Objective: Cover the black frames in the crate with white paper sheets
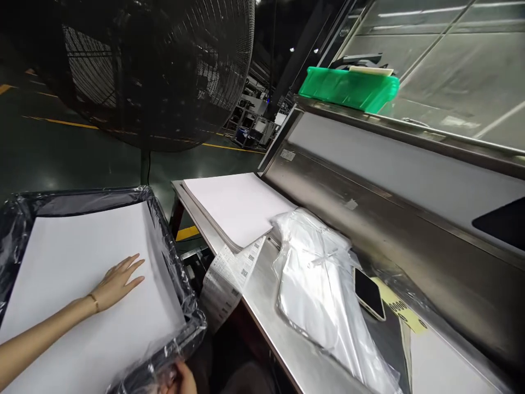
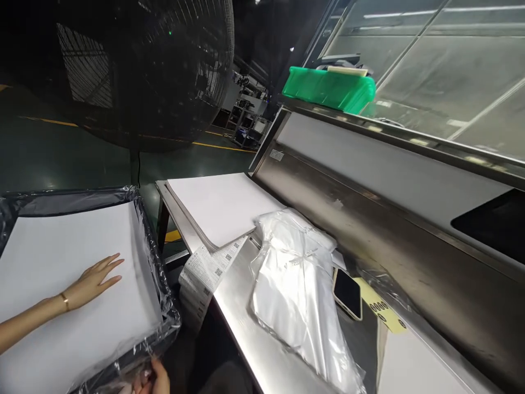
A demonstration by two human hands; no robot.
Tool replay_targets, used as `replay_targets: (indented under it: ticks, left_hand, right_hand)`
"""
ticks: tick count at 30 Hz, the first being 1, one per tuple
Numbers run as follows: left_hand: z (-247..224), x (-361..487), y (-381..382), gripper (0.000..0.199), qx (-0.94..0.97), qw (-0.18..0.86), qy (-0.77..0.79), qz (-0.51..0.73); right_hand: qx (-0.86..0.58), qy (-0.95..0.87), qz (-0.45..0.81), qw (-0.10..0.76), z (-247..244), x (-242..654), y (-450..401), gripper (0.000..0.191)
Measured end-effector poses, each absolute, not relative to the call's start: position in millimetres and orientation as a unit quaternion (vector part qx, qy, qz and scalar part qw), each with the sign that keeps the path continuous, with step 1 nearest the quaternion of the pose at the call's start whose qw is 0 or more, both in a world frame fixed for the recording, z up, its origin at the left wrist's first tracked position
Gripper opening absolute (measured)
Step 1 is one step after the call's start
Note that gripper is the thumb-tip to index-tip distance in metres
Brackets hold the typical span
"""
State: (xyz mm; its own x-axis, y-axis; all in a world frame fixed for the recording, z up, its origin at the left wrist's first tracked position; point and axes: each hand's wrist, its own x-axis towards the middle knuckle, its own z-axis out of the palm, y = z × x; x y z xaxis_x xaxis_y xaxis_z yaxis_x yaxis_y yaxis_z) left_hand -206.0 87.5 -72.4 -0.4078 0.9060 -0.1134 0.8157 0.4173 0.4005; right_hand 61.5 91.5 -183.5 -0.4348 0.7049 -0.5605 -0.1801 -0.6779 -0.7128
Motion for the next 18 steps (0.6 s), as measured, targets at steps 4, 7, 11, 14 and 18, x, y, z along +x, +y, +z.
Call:
replay_targets:
  ticks: [4,7,11,14,18]
  left_hand:
    - [-46,-171,8,0.054,0.493,0.189,0.837,0.144]
    - [-45,-142,-44,0.053,0.44,0.221,0.86,0.135]
    - [-57,-122,-80,0.051,0.314,0.29,0.888,0.167]
    - [-62,-118,-87,0.049,0.271,0.289,0.902,0.172]
    - [-59,-117,-88,0.043,0.273,0.266,0.912,0.151]
  right_hand:
    - [-0.449,-0.154,0.821,0.317,-175,94,86,0.021]
    - [-0.422,-0.13,0.843,0.308,-158,121,90,0.026]
    - [-0.385,-0.152,0.878,0.239,-119,141,98,0.038]
    - [-0.361,-0.162,0.889,0.231,-79,131,101,0.041]
    - [-0.36,-0.172,0.871,0.287,-41,96,127,0.048]
